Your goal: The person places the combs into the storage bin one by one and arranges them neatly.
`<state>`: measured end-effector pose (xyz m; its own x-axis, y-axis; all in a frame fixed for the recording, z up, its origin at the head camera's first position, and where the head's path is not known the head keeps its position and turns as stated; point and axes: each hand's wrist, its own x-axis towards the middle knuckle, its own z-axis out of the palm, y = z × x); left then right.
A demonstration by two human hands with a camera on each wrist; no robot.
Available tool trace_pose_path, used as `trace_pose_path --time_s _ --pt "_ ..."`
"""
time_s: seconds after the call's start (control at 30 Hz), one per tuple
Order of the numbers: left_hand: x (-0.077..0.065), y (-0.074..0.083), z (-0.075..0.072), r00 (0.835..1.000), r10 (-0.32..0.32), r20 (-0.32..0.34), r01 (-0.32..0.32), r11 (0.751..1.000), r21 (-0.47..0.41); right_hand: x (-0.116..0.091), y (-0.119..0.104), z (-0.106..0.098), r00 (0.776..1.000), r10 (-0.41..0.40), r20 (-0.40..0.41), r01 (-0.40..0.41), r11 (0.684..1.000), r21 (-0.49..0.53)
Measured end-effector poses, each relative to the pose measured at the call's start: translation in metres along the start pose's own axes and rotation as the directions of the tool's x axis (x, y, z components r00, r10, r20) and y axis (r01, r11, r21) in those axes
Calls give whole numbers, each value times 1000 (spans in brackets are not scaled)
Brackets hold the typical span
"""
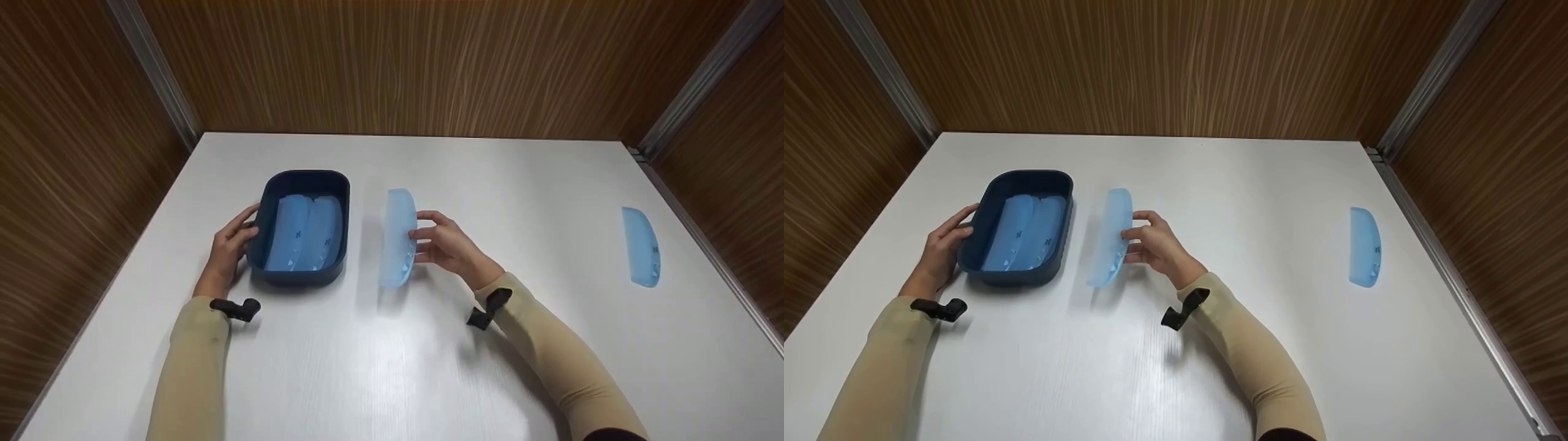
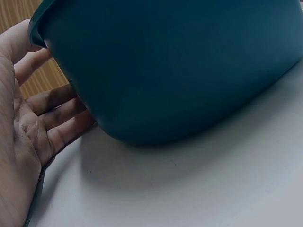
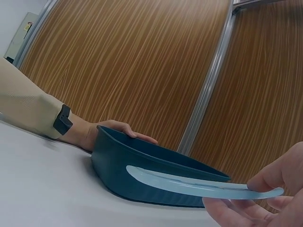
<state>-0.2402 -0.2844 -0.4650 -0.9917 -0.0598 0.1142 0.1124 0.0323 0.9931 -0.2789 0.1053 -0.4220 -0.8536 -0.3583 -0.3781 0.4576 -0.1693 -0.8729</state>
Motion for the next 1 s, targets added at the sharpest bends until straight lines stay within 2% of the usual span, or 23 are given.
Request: trace_pose_path --time_s 0.27,0.6,1.0 --pt "1 -2 -1 1000 1 11 -1 1000 -30 9 3 12 1000 7 1 -7 1000 17" --pt "1 0 -2 1000 -6 -5 6 999 -35 18 1 35 999 -5 41 3 999 40" --pt "1 -2 -3 1000 2 -8 -3 999 -44 32 -2 59 999 -9 49 6 998 55"
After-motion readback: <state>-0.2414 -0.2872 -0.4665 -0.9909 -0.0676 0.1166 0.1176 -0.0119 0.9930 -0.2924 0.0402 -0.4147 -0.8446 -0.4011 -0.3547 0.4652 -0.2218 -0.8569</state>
